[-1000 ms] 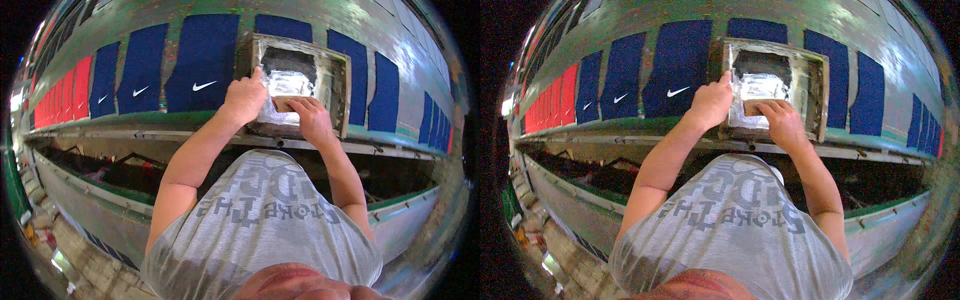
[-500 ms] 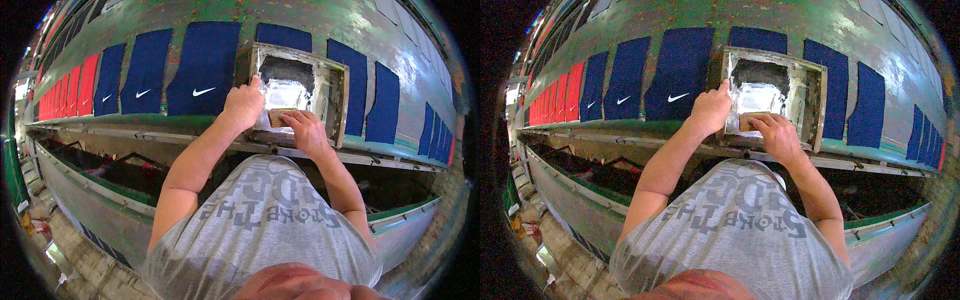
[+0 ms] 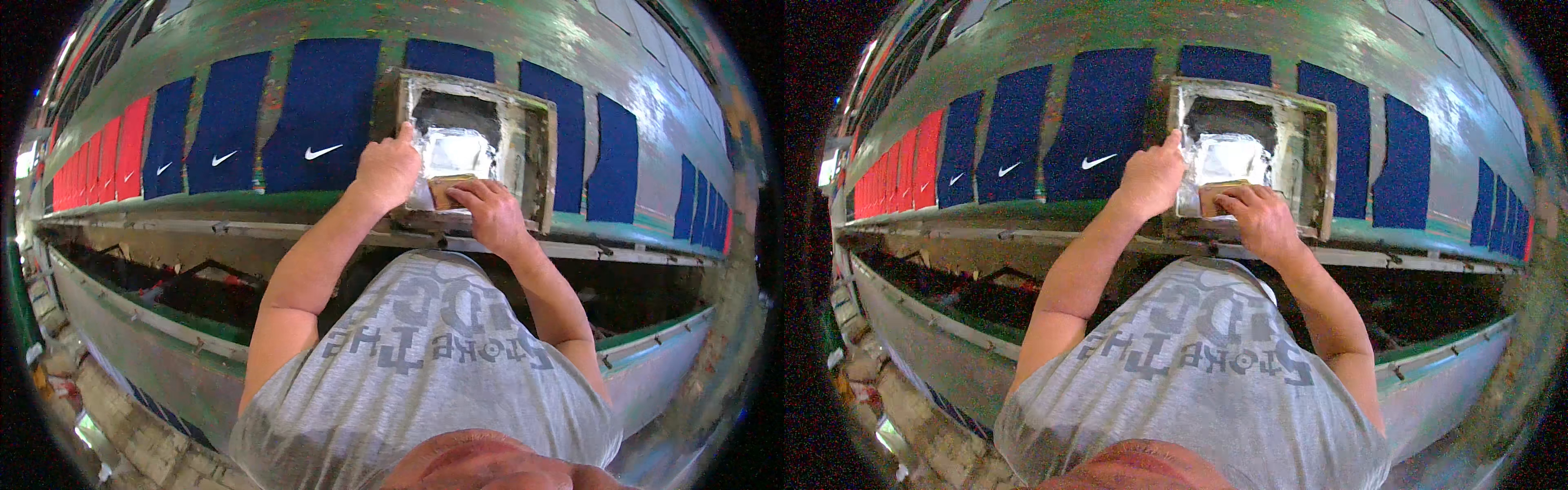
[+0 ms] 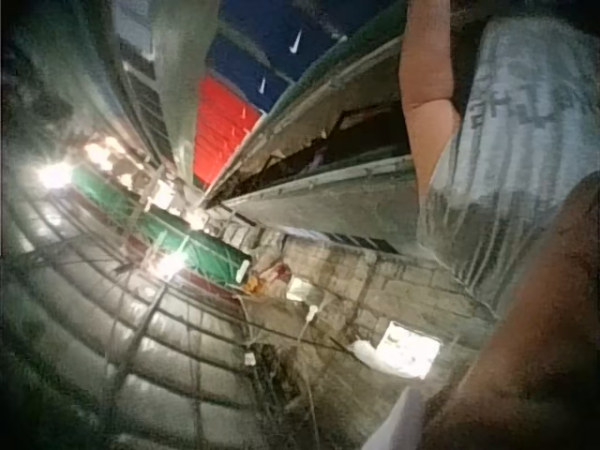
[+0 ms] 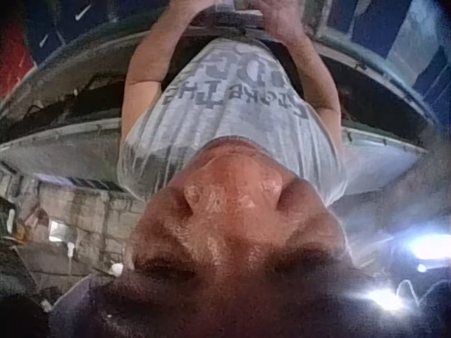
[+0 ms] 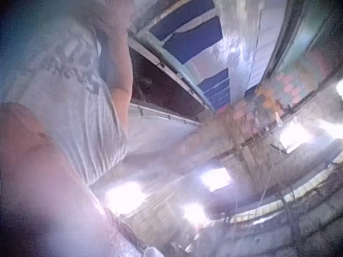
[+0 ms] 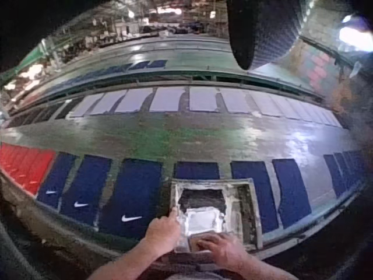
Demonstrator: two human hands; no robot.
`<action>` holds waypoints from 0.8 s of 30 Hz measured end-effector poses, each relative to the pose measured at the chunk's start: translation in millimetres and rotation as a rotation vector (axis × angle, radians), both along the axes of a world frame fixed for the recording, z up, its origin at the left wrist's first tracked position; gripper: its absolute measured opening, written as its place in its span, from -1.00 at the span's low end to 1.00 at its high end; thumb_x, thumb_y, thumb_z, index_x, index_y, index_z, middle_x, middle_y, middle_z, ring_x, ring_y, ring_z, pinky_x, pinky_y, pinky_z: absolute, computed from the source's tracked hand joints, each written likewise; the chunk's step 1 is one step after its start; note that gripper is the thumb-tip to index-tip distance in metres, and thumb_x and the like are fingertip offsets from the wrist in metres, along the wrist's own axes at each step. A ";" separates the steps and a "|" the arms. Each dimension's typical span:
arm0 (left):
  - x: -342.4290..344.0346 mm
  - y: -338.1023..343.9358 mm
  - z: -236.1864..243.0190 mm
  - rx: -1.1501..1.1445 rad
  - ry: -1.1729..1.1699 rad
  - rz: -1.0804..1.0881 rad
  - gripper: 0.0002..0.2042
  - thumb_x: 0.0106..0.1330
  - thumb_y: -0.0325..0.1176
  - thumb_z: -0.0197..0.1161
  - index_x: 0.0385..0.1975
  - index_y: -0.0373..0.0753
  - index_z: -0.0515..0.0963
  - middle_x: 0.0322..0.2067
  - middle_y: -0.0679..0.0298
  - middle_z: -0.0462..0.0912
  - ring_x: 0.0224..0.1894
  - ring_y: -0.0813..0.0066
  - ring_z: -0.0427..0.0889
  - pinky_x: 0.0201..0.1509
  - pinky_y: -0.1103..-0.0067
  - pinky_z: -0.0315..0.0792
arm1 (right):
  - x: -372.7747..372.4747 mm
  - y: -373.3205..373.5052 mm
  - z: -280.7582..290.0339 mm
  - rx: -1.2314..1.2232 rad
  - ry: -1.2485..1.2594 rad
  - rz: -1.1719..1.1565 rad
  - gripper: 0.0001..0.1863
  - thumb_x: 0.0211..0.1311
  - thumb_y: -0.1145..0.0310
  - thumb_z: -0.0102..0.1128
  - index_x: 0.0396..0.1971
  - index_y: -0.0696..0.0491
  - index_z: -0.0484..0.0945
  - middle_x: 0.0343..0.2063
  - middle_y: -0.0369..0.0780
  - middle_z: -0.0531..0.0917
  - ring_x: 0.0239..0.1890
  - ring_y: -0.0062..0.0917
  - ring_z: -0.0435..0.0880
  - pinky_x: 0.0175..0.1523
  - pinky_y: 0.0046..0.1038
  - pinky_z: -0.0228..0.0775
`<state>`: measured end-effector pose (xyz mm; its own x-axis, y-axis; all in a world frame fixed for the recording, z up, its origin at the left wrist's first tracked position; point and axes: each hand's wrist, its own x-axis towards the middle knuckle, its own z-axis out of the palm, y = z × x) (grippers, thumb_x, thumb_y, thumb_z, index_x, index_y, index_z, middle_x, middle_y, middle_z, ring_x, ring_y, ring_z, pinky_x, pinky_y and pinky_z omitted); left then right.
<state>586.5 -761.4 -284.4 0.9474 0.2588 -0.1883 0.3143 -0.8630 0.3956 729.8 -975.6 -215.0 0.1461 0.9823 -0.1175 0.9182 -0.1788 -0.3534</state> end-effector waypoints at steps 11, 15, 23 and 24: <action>5.0 1.9 2.4 -0.016 0.024 -0.004 -0.63 0.32 -0.52 0.35 0.12 -0.47 0.69 0.44 -0.16 0.58 0.04 -0.03 0.87 0.11 0.12 0.77 | 36.9 33.8 -18.6 0.085 -0.073 -0.083 -0.51 0.21 0.61 0.29 0.15 -0.01 0.78 0.04 -0.13 0.84 0.11 -0.11 0.80 0.24 -0.08 0.64; 4.9 0.4 -2.7 0.006 0.017 -0.008 -0.73 0.30 -0.49 0.39 -0.03 -0.41 0.78 0.49 -0.17 0.54 0.07 0.02 0.87 0.07 0.13 0.77 | -4.2 -6.0 -9.3 0.026 -0.067 -0.024 -0.42 0.11 0.62 0.35 0.20 -0.01 0.77 0.12 -0.16 0.80 0.15 -0.13 0.77 0.30 -0.09 0.60; 9.2 -0.4 0.5 -0.087 0.067 0.068 -0.47 0.38 -0.49 0.27 0.34 -0.59 0.55 0.11 -0.21 0.78 -0.08 -0.09 0.88 0.01 0.08 0.75 | 44.8 24.0 -7.8 -0.048 0.018 -0.094 -0.55 0.25 0.56 0.27 0.13 -0.02 0.79 0.01 -0.12 0.83 0.14 -0.07 0.78 0.23 -0.07 0.65; 12.4 -1.0 1.8 -0.123 0.090 0.102 -0.46 0.36 -0.49 0.30 0.34 -0.57 0.54 0.19 -0.20 0.74 -0.02 -0.10 0.87 0.05 0.07 0.73 | 51.1 31.1 -11.3 -0.006 -0.006 -0.102 -0.53 0.26 0.57 0.26 0.16 -0.03 0.79 0.04 -0.14 0.82 0.15 -0.08 0.77 0.25 -0.07 0.65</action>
